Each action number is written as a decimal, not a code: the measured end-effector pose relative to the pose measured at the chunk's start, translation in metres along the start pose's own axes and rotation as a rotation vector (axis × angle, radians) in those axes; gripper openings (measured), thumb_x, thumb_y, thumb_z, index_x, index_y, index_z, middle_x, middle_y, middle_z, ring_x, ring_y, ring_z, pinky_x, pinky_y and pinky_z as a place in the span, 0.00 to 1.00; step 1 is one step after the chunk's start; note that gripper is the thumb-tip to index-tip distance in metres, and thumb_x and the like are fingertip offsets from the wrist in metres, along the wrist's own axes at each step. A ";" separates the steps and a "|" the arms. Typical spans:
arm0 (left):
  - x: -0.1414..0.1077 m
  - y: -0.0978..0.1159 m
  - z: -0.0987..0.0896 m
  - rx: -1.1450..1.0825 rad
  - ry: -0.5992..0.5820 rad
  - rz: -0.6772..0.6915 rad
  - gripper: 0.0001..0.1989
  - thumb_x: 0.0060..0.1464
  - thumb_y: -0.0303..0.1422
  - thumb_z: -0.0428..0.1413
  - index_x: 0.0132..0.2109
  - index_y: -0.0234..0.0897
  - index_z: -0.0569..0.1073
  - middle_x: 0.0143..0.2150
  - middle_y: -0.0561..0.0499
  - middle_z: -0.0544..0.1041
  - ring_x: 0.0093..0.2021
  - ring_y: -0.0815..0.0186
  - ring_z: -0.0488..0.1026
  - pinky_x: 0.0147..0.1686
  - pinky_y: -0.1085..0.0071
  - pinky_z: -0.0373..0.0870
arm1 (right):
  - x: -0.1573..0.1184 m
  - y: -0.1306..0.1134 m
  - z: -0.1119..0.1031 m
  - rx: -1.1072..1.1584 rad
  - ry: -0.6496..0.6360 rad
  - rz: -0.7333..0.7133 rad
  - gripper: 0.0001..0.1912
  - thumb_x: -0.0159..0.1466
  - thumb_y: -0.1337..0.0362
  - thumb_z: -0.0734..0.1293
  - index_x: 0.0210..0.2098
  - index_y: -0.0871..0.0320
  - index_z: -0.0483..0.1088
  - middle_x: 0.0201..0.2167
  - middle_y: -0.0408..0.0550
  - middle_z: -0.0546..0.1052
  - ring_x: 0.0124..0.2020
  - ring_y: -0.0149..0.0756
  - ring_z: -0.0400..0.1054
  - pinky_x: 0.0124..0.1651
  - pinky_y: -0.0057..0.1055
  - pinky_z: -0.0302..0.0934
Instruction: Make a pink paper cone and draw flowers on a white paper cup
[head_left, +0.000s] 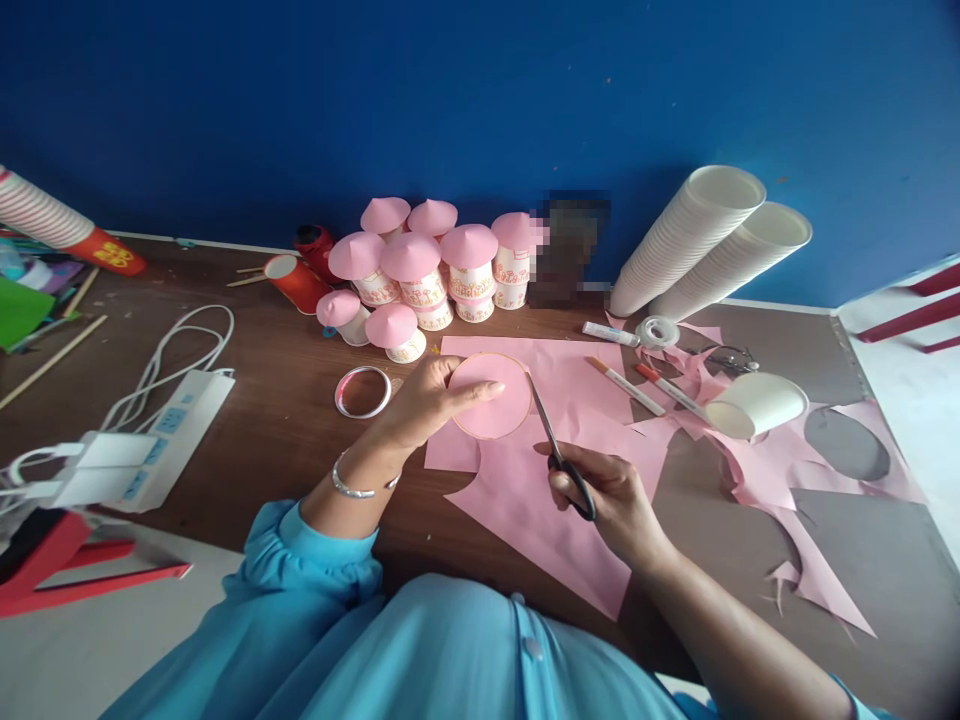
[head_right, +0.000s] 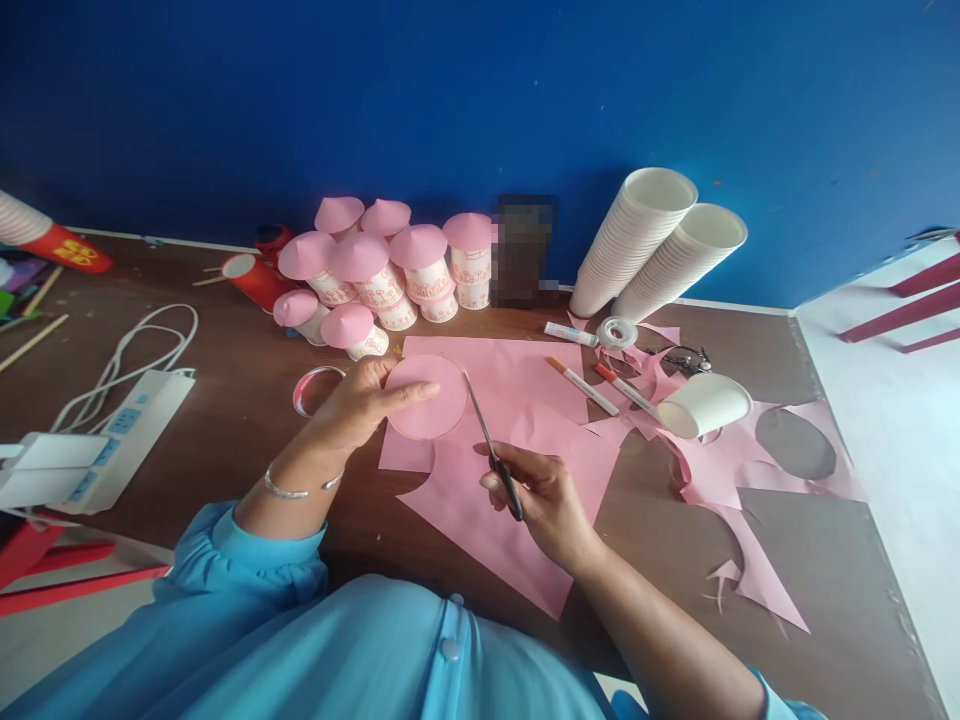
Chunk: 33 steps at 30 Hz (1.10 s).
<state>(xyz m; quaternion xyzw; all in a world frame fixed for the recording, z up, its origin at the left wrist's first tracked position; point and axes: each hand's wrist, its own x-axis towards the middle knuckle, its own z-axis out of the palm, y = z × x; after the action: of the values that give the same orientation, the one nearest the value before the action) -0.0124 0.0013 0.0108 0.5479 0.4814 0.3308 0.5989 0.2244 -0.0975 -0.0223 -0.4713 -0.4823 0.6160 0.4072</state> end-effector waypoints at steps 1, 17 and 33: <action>0.000 0.000 0.000 0.002 0.003 0.002 0.14 0.50 0.41 0.67 0.36 0.33 0.80 0.32 0.51 0.78 0.34 0.65 0.72 0.35 0.70 0.69 | 0.000 0.000 0.000 0.000 -0.004 -0.001 0.17 0.63 0.55 0.73 0.46 0.59 0.80 0.19 0.40 0.70 0.21 0.27 0.62 0.25 0.25 0.60; -0.002 0.005 0.001 0.144 0.036 0.022 0.16 0.47 0.44 0.68 0.28 0.36 0.76 0.24 0.53 0.73 0.28 0.66 0.69 0.28 0.71 0.64 | 0.001 -0.002 0.001 -0.056 0.041 0.054 0.20 0.58 0.52 0.76 0.44 0.59 0.81 0.20 0.42 0.73 0.22 0.29 0.64 0.26 0.28 0.61; -0.004 0.015 0.001 0.185 -0.046 -0.037 0.16 0.48 0.44 0.67 0.29 0.35 0.78 0.26 0.55 0.73 0.30 0.68 0.68 0.30 0.73 0.64 | 0.002 -0.003 0.002 -0.067 0.025 0.051 0.24 0.59 0.48 0.75 0.46 0.60 0.81 0.21 0.42 0.72 0.22 0.29 0.64 0.24 0.27 0.59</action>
<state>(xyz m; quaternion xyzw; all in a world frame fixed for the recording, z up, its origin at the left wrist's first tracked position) -0.0111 -0.0002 0.0262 0.5992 0.5059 0.2611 0.5629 0.2224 -0.0953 -0.0197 -0.5046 -0.4854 0.6038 0.3810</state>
